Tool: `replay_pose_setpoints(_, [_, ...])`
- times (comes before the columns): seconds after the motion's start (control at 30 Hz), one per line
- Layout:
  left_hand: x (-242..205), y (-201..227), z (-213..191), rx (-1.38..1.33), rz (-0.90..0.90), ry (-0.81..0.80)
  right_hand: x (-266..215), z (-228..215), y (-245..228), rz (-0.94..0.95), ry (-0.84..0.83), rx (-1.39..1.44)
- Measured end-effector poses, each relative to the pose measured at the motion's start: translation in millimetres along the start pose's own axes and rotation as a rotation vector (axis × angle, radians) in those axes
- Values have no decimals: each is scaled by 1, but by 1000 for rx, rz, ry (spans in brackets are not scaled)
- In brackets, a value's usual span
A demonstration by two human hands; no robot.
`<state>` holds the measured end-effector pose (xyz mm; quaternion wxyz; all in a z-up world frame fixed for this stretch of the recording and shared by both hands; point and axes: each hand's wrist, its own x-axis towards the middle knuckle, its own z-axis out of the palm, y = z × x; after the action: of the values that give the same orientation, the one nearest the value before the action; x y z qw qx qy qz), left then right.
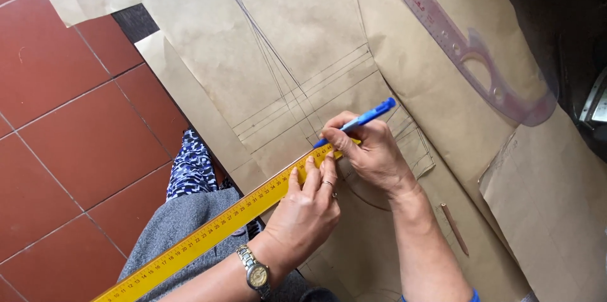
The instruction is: The person uses a yellow ruler and a blue pen to draw straight lines and measure distances on a large sheet of brown paper. They are creating a pattern, likely for sewing, by marking specific points and connecting them with straight lines.
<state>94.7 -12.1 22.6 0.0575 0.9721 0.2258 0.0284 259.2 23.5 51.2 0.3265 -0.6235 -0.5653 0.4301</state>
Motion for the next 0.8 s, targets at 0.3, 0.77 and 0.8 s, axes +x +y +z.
replay_pose_setpoints(0.3, [0,-2,-2,-31,11,-38,9,-1,-5,-40,-91,-64])
replay_pose_setpoints(0.77, [1,-4,0,8,18,20,0,-20,-12,-161,100,-315])
replay_pose_setpoints(0.8, [0,-4,1,18,24,25,-5,-17,-13,-141,102,-258])
